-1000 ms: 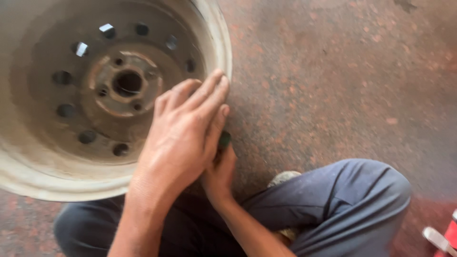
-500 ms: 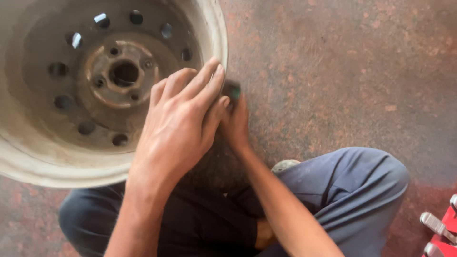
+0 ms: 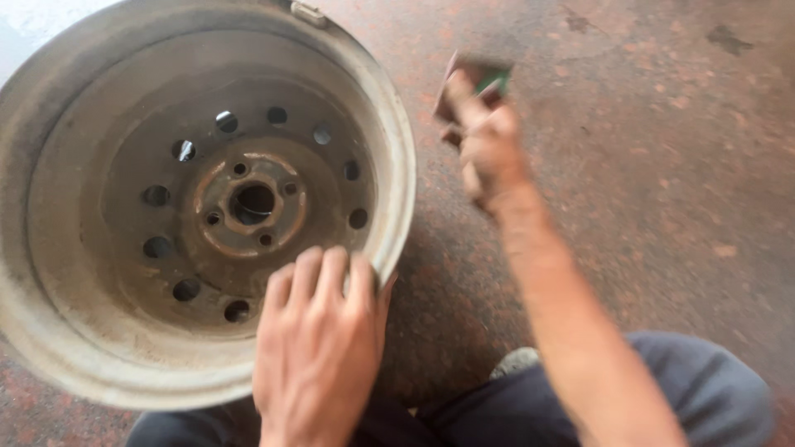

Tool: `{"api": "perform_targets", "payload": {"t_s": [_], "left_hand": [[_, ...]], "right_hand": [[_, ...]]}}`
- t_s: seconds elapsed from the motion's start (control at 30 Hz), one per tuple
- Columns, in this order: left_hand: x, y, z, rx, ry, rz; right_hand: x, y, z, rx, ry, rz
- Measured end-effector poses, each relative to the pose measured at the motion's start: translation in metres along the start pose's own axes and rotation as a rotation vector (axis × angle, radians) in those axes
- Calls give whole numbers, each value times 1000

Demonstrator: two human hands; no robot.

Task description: The person sands the inner rim of a metal wheel using a sanding block. They hold the wheel steady with one hand while moving the sanding block along the curved edge with the other. The person rotates the wheel to access different sections of the rim.

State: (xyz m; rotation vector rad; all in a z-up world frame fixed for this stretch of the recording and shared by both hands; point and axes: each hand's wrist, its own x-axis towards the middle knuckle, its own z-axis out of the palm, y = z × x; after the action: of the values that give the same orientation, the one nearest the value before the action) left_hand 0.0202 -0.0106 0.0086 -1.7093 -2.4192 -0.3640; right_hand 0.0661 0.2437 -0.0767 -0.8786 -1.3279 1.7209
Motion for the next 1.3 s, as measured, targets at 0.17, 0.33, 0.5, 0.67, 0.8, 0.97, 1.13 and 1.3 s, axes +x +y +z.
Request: {"api": "perform_targets", "payload": {"t_s": [0.17,0.33,0.5,0.67,0.8,0.97,1.13,1.3], "left_hand": [[-2,-7,23,158,52,71],[-4,-22,40,258,233,219],[-16,-33,41,150,290,302],[-34,-42,10,155,83,416],[-46,-57,-5,162,61,510],[-55,-78,-10,132,-86,567],[-33,-93,-1,151,19,752],[10,-110,8,199,-299,669]], "right_hand": [[15,-65,29,-95,-356,-123],[62,-61,85,-816,-556,-391],[66,-40,93,-925,-664,-522],[29,-45,82,-1005,-612,-489],[4,-49,77,-1025,-528,-505],[-31,-57,55,-1058,-443,-315],[-47,-47,6,-1105,-185,-282],[-24,-48,-12,-1124,-30,-428]]}}
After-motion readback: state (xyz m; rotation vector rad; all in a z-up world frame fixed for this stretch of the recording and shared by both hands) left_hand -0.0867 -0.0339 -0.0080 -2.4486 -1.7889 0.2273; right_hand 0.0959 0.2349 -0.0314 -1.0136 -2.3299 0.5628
